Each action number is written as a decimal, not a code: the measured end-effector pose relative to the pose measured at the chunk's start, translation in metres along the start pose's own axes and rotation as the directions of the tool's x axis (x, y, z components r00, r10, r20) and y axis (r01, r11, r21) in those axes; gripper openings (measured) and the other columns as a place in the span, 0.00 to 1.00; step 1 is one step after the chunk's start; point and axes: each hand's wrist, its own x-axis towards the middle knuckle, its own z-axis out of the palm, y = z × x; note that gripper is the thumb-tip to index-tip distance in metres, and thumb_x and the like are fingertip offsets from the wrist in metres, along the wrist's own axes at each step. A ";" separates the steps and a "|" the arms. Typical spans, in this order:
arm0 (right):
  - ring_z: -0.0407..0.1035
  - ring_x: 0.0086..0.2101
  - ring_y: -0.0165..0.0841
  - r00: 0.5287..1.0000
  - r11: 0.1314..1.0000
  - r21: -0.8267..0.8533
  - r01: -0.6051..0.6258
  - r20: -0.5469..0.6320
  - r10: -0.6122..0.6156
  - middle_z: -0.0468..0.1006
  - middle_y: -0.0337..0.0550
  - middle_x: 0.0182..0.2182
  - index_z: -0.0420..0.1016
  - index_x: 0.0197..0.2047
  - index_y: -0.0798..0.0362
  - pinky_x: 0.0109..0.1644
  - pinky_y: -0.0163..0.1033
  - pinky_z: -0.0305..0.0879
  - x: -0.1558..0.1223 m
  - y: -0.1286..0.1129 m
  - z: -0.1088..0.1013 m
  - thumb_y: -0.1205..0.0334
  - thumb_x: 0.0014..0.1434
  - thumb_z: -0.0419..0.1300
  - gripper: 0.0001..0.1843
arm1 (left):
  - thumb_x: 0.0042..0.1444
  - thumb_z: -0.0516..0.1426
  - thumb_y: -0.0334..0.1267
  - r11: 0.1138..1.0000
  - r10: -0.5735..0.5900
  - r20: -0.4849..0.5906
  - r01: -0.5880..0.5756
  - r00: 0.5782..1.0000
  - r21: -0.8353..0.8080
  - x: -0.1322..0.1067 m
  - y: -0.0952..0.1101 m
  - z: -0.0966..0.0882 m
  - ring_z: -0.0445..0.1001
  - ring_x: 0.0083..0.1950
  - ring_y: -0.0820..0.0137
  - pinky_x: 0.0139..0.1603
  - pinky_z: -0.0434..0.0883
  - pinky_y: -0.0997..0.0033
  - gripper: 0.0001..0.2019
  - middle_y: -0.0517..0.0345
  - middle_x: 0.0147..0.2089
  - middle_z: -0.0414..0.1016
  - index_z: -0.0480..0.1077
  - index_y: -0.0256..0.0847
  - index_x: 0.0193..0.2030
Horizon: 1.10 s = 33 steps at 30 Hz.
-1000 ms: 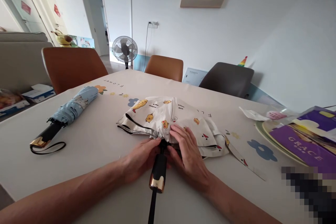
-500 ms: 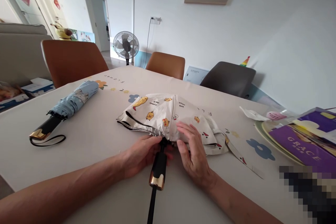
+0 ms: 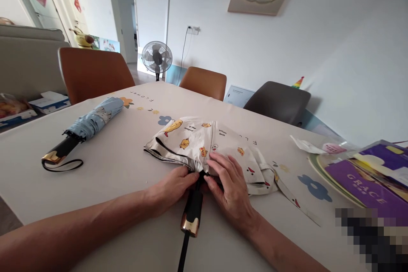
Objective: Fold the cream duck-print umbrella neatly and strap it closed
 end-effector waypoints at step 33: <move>0.71 0.30 0.34 0.755 0.853 0.114 -0.510 -0.415 0.507 0.76 0.40 0.32 0.75 0.41 0.49 0.36 0.40 0.68 0.043 0.026 -0.069 0.54 0.61 0.51 0.14 | 0.55 0.50 0.46 0.984 -0.034 0.095 0.016 0.995 0.176 -0.005 0.003 -0.003 0.75 0.34 0.67 0.38 0.71 0.63 0.13 0.47 0.43 0.75 0.60 0.37 0.37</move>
